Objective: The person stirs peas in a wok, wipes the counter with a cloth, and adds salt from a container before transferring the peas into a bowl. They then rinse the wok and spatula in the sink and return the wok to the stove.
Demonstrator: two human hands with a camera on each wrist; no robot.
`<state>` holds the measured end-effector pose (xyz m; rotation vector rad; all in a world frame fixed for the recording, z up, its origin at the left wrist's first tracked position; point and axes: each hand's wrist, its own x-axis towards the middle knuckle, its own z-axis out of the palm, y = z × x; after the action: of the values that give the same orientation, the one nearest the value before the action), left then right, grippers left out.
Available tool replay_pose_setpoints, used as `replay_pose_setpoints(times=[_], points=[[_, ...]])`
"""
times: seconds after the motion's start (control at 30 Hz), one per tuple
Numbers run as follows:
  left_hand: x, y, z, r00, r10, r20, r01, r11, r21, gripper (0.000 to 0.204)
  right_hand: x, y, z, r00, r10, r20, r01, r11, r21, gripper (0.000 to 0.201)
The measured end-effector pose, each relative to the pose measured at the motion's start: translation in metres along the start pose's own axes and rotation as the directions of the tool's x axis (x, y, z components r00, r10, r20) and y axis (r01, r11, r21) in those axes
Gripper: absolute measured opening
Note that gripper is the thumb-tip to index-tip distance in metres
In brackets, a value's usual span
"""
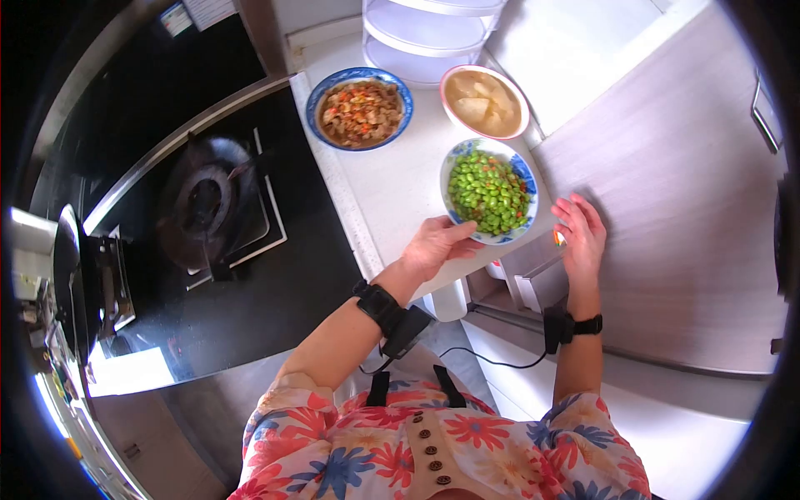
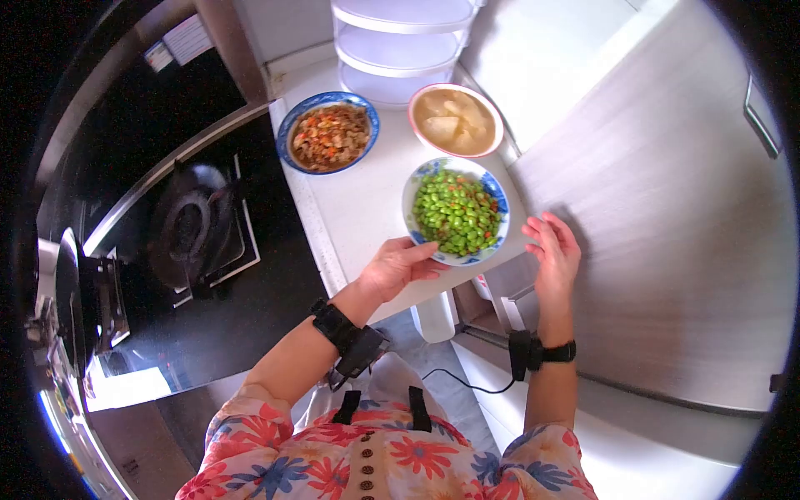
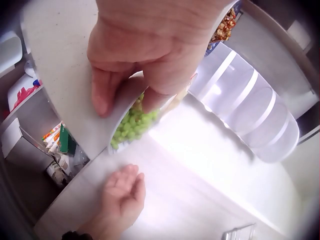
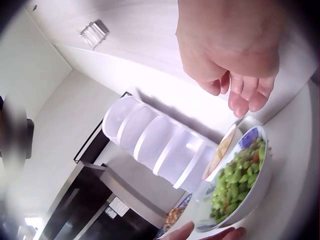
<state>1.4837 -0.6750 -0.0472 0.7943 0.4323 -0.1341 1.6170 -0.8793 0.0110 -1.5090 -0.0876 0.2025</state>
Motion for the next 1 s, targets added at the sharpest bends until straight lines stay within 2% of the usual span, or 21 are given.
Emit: replay_pose_setpoints(times=[0.03, 0.07, 0.1, 0.23, 0.37, 0.43, 0.47, 0.57, 0.6, 0.7, 0.77, 0.9, 0.93, 1.0], points=[[-0.009, 0.003, 0.002, 0.999, -0.005, 0.032, 0.006, 1.000, -0.025, 0.037, -0.011, -0.008, 0.004, 1.000, 0.000, 0.025, 0.000, 1.000, -0.012, 0.030], [-0.023, 0.005, 0.000, 0.997, -0.006, 0.073, 0.004, 1.000, 0.028, 0.046, -0.024, -0.016, 0.012, 0.999, -0.030, 0.027, 0.030, 0.999, -0.015, 0.030], [-0.042, 0.007, 0.001, 1.000, 0.001, 0.026, -0.002, 0.999, 0.032, 0.056, -0.035, -0.019, 0.022, 0.998, -0.051, 0.046, 0.051, 0.999, -0.005, 0.030], [-0.123, 0.003, -0.044, 0.991, 0.023, 0.135, -0.030, 0.998, 0.047, 0.057, -0.085, -0.018, 0.071, 0.968, 0.009, 0.252, -0.023, 0.998, 0.053, 0.028], [-0.254, 0.003, -0.113, 0.993, 0.106, -0.060, -0.105, 0.994, 0.018, 0.046, -0.168, -0.008, 0.162, 0.846, 0.103, 0.523, -0.125, 0.992, 0.006, 0.023], [-0.328, -0.009, -0.155, 0.966, 0.153, -0.207, -0.162, 0.987, -0.026, 0.046, -0.219, -0.005, 0.211, 0.743, 0.129, 0.656, -0.159, 0.987, -0.014, 0.022], [-0.372, -0.012, -0.175, 0.942, 0.179, -0.285, -0.184, 0.983, 0.008, 0.045, -0.251, -0.008, 0.238, 0.691, 0.131, 0.711, -0.134, 0.990, -0.053, 0.020], [-0.501, -0.034, -0.228, 0.816, 0.289, -0.501, -0.309, 0.950, 0.044, 0.042, -0.339, -0.012, 0.302, 0.532, 0.067, 0.844, -0.024, 0.998, -0.063, 0.020], [-0.544, -0.041, -0.242, 0.763, 0.306, -0.570, -0.344, 0.938, 0.043, 0.042, -0.372, -0.014, 0.323, 0.483, 0.079, 0.872, -0.041, 0.997, -0.068, 0.019], [-0.660, -0.065, -0.280, 0.545, 0.362, -0.756, -0.433, 0.894, 0.116, 0.038, -0.458, -0.012, 0.378, 0.227, 0.136, 0.964, -0.093, 0.989, -0.118, 0.019], [-0.723, -0.075, -0.299, 0.391, 0.395, -0.831, -0.538, 0.831, 0.141, 0.030, -0.504, -0.011, 0.414, 0.110, 0.116, 0.987, -0.032, 0.993, -0.113, 0.019], [-0.801, -0.072, -0.346, 0.228, 0.446, -0.866, -0.604, 0.762, 0.234, 0.025, -0.562, -0.022, 0.459, 0.002, 0.107, 0.994, -0.008, 0.994, -0.107, 0.020], [-0.811, -0.063, -0.356, 0.197, 0.457, -0.867, -0.592, 0.761, 0.267, 0.024, -0.570, -0.024, 0.468, -0.006, 0.111, 0.994, -0.032, 0.993, -0.111, 0.021], [-0.824, -0.043, -0.379, 0.159, 0.502, -0.850, -0.571, 0.749, 0.336, 0.024, -0.579, -0.027, 0.484, -0.010, 0.089, 0.996, 0.020, 0.996, -0.089, 0.021]])
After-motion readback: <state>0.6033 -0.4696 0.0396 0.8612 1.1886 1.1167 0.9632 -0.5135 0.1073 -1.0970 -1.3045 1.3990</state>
